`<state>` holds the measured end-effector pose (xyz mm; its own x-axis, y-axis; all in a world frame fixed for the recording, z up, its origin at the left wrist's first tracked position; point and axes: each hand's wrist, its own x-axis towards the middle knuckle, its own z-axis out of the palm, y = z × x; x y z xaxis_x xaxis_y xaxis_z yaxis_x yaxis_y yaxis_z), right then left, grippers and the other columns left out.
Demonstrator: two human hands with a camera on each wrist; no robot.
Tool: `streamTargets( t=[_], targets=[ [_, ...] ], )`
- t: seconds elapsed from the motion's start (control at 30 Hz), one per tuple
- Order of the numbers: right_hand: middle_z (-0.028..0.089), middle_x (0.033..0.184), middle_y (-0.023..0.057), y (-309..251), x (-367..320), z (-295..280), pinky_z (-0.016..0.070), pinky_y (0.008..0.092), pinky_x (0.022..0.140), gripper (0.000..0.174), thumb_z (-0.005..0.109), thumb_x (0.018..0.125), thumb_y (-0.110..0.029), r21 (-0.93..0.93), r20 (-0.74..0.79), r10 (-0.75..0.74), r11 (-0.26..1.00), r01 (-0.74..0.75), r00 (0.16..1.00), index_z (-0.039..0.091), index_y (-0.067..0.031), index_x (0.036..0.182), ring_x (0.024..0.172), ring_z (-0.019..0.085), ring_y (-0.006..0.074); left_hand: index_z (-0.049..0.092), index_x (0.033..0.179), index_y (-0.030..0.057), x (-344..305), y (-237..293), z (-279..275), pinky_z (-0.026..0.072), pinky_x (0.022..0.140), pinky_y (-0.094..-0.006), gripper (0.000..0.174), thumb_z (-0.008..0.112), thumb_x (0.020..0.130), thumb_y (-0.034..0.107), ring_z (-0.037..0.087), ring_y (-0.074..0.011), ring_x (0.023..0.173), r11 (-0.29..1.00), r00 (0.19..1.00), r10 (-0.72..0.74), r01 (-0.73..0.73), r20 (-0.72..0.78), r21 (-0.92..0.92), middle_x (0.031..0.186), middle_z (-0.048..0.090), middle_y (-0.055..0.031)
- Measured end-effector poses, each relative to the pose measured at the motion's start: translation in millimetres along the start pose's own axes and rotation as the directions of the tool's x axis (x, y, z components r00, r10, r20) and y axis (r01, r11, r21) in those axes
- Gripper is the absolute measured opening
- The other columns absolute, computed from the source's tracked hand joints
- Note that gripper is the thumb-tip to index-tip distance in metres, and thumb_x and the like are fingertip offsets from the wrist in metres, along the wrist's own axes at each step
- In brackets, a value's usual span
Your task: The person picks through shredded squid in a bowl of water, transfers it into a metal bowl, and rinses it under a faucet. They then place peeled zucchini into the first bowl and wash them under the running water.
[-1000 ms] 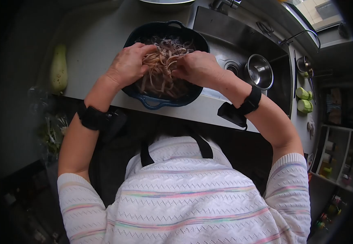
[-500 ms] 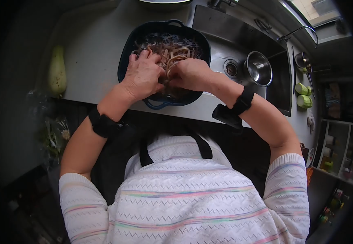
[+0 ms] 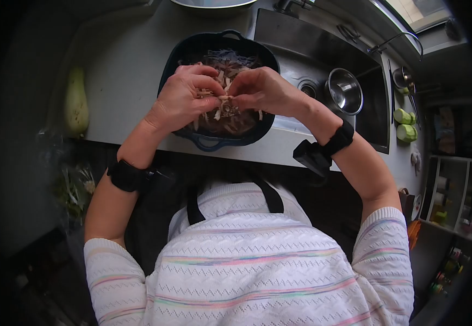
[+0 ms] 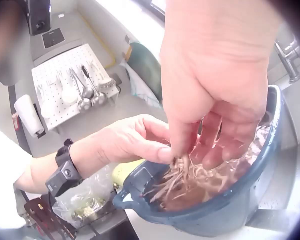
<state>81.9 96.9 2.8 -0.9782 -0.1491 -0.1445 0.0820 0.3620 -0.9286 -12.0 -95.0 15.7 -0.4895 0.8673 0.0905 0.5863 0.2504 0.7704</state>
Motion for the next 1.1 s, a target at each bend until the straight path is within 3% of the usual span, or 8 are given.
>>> streamTargets(
  t=[0.33, 0.4, 0.6, 0.73, 0.8, 0.93, 1.0, 1.1],
  targets=[
    [0.061, 0.079, 0.0029, -16, -7, -8, 0.0453, 0.0248, 0.070, 0.015, 0.063, 0.077, -0.006, 0.199, 0.017, 0.074, 0.977, -0.076, 0.997, 0.061, 0.0013, 0.090, 0.073, 0.055, 0.0113, 0.065, 0.087, -0.0003, -1, 2, -7, 0.0468, 0.077, -0.0275, 0.015, 0.068, 0.074, 0.007, 0.054, -0.0158, 0.091, 0.970, 0.997, -0.083, 0.082, 0.004, -0.230, 0.092, 0.062, -0.0067],
    [0.061, 0.078, 0.0030, -13, -8, -9, 0.0453, 0.0242, 0.069, 0.013, 0.062, 0.077, -0.005, 0.148, -0.010, 0.050, 0.988, -0.047, 0.999, 0.060, 0.0004, 0.088, 0.072, 0.054, 0.0108, 0.064, 0.087, -0.0014, -3, 7, -7, 0.0474, 0.071, -0.0225, 0.012, 0.065, 0.076, 0.003, 0.056, -0.0105, 0.078, 0.865, 0.981, -0.193, 0.185, 0.032, -0.467, 0.083, 0.061, -0.0033],
    [0.054, 0.073, -0.0012, -14, -10, 3, 0.0424, 0.0218, 0.065, 0.011, 0.064, 0.077, -0.004, -0.084, -0.121, -0.069, 0.995, 0.059, 0.990, 0.056, -0.0024, 0.085, 0.070, 0.050, 0.0077, 0.062, 0.087, 0.0016, -4, 4, -3, 0.0441, 0.068, -0.0175, 0.012, 0.067, 0.077, 0.001, 0.054, -0.0047, 0.075, 0.788, 0.987, -0.161, 0.118, -0.018, -0.604, 0.080, 0.058, 0.0024],
    [0.055, 0.074, -0.0004, -23, -13, 4, 0.0433, 0.0227, 0.063, 0.013, 0.065, 0.075, -0.002, -0.114, -0.155, -0.068, 0.992, 0.050, 0.986, 0.056, -0.0032, 0.085, 0.070, 0.051, 0.0076, 0.062, 0.085, 0.0023, -4, 6, -5, 0.0438, 0.070, -0.0183, 0.011, 0.067, 0.076, -0.001, 0.053, -0.0052, 0.076, 0.797, 0.988, -0.147, 0.096, -0.037, -0.596, 0.080, 0.057, 0.0023],
    [0.054, 0.072, 0.0054, -22, -14, 7, 0.0460, 0.0267, 0.063, 0.014, 0.066, 0.070, -0.002, -0.133, -0.264, -0.162, 0.982, 0.130, 0.951, 0.057, -0.0043, 0.081, 0.066, 0.054, 0.0147, 0.062, 0.082, 0.0025, -6, 5, -6, 0.0434, 0.073, -0.0203, 0.010, 0.065, 0.074, -0.004, 0.053, -0.0061, 0.077, 0.851, 0.993, -0.098, 0.049, -0.066, -0.523, 0.080, 0.056, 0.0021],
    [0.055, 0.075, 0.0062, -21, -14, 6, 0.0469, 0.0277, 0.064, 0.013, 0.065, 0.071, -0.001, -0.231, -0.274, -0.227, 0.959, 0.166, 0.934, 0.057, -0.0049, 0.080, 0.068, 0.056, 0.0172, 0.062, 0.080, 0.0018, -7, 5, -7, 0.0430, 0.073, -0.0221, 0.011, 0.063, 0.072, -0.006, 0.052, -0.0074, 0.078, 0.902, 0.994, -0.028, -0.019, -0.103, -0.432, 0.079, 0.056, 0.0009],
    [0.056, 0.078, 0.0073, -13, -11, 3, 0.0483, 0.0289, 0.066, 0.012, 0.063, 0.072, 0.000, -0.338, -0.257, -0.295, 0.920, 0.201, 0.920, 0.058, -0.0050, 0.082, 0.071, 0.058, 0.0202, 0.062, 0.082, 0.0001, -6, 3, -7, 0.0425, 0.072, -0.0222, 0.011, 0.062, 0.072, -0.005, 0.052, -0.0088, 0.077, 0.973, 0.990, 0.029, -0.060, -0.142, -0.223, 0.077, 0.056, -0.0008],
    [0.056, 0.080, 0.0079, 1, -3, -5, 0.0490, 0.0287, 0.067, 0.014, 0.062, 0.073, 0.001, -0.377, -0.308, -0.236, 0.920, 0.110, 0.922, 0.059, -0.0053, 0.085, 0.075, 0.059, 0.0221, 0.063, 0.087, 0.0000, -5, -8, -10, 0.0436, 0.077, -0.0246, 0.014, 0.063, 0.072, -0.002, 0.056, -0.0155, 0.081, 0.993, 0.988, -0.095, 0.085, -0.119, -0.087, 0.085, 0.059, -0.0059]
  ],
)
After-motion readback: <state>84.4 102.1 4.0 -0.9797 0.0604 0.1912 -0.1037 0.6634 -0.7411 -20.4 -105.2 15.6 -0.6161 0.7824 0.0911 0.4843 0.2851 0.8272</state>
